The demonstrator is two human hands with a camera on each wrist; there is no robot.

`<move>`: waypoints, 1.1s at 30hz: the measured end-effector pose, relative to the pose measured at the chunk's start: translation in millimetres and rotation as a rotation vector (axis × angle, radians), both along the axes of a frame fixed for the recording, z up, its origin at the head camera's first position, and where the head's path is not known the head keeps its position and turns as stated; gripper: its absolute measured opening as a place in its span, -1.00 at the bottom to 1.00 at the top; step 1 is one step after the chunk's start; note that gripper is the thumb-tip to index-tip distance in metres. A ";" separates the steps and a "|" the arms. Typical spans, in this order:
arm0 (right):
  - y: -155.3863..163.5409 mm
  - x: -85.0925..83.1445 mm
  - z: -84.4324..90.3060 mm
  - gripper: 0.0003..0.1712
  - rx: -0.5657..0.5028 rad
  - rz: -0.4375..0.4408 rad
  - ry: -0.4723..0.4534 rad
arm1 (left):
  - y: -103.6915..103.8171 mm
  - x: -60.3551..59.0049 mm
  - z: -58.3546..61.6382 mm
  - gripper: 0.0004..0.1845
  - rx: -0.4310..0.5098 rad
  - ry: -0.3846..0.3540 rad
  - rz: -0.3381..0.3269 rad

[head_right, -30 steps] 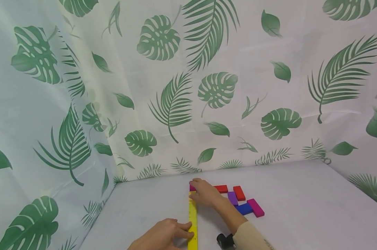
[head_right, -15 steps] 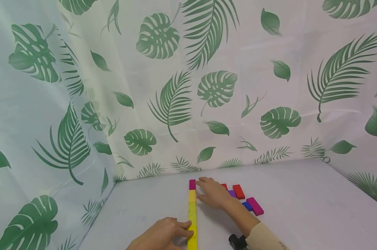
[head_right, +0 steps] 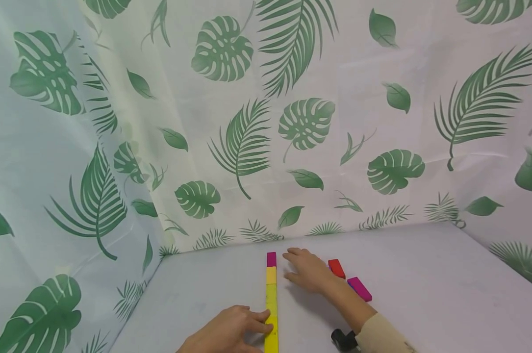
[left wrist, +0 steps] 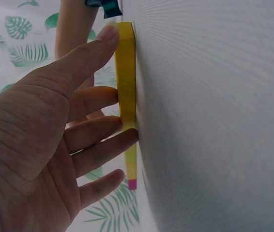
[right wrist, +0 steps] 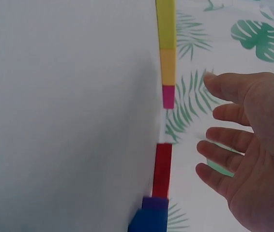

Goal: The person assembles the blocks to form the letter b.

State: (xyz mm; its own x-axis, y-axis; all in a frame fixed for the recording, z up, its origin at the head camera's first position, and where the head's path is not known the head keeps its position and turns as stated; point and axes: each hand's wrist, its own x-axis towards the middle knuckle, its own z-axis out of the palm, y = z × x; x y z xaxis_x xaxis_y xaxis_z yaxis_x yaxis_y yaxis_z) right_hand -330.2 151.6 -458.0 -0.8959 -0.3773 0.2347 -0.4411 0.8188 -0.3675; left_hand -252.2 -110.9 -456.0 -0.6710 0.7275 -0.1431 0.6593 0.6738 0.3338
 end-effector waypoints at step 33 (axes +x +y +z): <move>33.8 -6.6 -9.3 -0.36 0.011 -0.052 -0.062 | 3.2 1.2 0.4 -0.48 -0.013 -0.020 0.029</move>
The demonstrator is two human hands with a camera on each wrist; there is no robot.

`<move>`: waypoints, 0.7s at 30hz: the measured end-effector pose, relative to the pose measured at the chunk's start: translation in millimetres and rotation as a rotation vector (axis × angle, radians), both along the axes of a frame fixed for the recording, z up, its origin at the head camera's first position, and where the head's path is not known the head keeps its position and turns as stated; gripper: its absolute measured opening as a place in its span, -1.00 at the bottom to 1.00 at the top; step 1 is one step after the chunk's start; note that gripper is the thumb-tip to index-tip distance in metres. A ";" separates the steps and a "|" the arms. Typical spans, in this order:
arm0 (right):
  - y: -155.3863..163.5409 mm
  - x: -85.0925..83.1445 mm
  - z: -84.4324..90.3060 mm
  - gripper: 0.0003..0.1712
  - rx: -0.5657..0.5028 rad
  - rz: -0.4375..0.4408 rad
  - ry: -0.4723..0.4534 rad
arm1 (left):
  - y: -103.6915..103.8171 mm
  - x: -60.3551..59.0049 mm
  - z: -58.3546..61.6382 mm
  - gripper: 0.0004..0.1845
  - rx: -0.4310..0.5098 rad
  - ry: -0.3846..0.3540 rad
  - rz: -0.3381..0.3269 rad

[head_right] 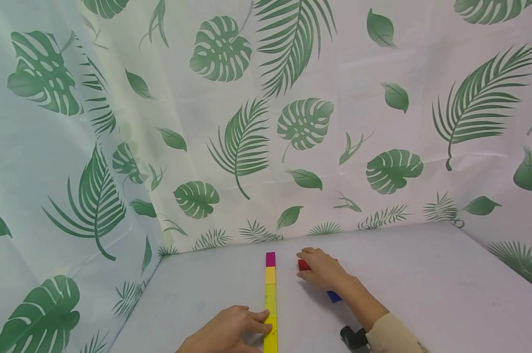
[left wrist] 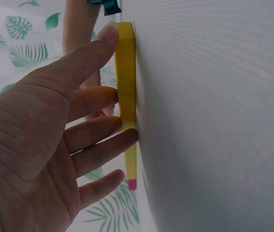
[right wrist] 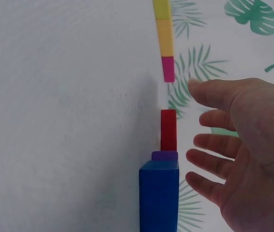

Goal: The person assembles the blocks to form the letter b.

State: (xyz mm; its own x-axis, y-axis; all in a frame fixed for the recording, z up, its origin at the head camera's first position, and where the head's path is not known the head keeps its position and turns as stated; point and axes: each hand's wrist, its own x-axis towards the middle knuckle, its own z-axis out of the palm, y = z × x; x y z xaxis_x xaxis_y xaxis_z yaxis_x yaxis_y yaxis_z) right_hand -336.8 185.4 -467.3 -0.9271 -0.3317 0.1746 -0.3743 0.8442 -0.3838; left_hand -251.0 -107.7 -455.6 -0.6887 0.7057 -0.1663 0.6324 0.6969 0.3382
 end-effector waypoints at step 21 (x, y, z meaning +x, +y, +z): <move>5.3 -0.7 -4.7 -0.54 0.002 0.059 0.035 | 0.3 -0.5 -1.6 -0.47 0.017 0.000 0.009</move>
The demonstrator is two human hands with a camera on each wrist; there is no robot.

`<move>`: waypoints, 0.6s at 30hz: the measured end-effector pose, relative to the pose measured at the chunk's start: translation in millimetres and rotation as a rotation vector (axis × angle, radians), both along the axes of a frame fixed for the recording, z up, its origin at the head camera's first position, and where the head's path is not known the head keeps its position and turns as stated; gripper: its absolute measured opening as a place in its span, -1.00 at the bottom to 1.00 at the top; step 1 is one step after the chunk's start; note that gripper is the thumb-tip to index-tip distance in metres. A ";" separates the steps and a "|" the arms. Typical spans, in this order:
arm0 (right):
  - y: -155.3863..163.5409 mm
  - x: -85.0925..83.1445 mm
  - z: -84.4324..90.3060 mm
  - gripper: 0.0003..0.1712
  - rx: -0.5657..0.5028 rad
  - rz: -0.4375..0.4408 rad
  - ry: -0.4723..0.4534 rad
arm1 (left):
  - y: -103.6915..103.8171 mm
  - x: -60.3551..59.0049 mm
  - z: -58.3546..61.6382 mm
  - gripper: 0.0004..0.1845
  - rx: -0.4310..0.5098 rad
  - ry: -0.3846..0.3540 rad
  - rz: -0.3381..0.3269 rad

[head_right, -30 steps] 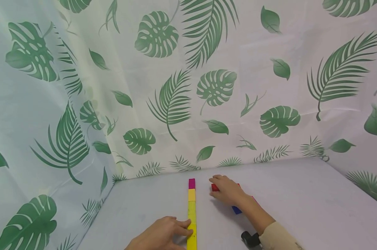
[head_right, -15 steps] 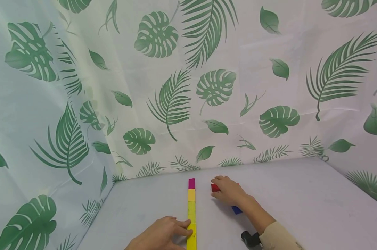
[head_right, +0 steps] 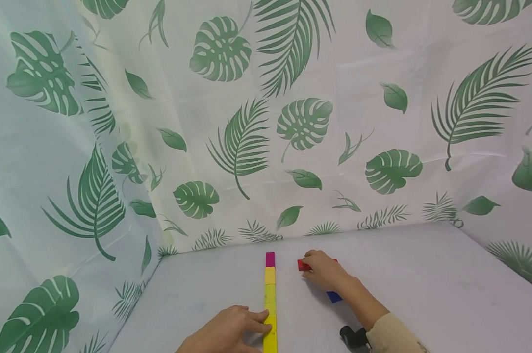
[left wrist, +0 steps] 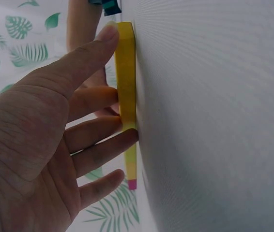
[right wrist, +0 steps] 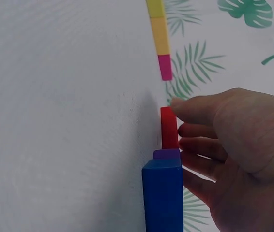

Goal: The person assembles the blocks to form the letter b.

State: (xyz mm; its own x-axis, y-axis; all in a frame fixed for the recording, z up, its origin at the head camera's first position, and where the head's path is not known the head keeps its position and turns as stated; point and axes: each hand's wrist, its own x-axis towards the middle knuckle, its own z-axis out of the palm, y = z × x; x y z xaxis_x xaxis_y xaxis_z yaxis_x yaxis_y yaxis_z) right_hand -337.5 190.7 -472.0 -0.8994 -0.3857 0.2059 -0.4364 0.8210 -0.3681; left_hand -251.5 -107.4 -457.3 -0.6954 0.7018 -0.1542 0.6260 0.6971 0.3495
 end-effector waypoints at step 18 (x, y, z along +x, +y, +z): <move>-5.8 1.2 -3.0 -0.45 -0.018 0.003 -0.117 | 1.6 0.0 3.4 -0.46 -0.020 -0.010 -0.008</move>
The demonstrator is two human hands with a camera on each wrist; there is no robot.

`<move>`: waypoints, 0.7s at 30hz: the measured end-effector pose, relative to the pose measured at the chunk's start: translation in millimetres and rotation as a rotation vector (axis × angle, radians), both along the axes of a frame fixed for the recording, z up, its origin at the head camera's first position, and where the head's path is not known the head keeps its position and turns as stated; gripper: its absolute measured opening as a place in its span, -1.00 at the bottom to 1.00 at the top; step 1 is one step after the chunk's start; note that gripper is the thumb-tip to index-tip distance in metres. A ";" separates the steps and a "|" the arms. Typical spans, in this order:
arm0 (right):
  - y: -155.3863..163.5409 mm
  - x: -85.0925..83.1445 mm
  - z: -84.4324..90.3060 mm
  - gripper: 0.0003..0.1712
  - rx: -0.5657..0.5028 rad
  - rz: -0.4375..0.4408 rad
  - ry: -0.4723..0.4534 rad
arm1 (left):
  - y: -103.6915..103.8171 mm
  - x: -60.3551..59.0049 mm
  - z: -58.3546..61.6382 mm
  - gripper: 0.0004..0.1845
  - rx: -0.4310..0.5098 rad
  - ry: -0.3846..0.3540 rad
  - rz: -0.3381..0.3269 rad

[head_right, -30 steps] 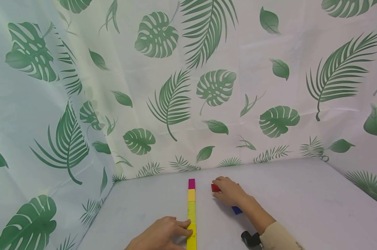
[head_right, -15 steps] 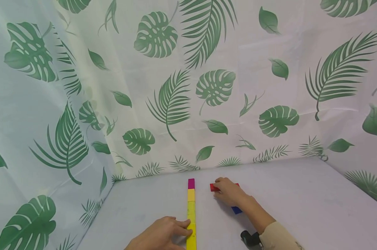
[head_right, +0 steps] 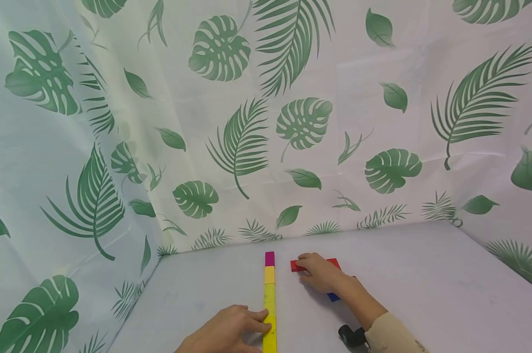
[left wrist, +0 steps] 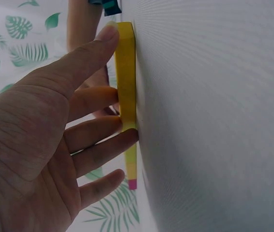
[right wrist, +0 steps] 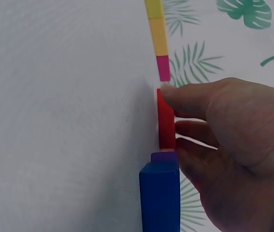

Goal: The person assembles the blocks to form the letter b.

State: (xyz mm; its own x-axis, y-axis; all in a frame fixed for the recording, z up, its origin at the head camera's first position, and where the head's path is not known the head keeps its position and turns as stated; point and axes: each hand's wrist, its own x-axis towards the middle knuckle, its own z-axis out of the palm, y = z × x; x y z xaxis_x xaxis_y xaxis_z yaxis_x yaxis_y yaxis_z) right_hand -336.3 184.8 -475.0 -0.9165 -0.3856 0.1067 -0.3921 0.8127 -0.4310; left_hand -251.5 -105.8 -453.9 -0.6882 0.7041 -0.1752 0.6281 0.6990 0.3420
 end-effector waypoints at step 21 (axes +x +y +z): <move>2.5 -1.0 3.3 -0.67 -0.005 0.152 0.087 | -1.3 1.7 1.3 -0.46 -0.006 0.003 0.004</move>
State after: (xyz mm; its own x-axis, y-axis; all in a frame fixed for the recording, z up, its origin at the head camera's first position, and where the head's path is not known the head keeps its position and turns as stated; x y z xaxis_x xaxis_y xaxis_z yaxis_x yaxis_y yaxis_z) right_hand -337.4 187.3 -471.7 -0.8352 -0.5179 0.1852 -0.5459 0.7392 -0.3945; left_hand -249.8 -107.1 -452.6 -0.6918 0.6999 -0.1778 0.6259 0.7039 0.3359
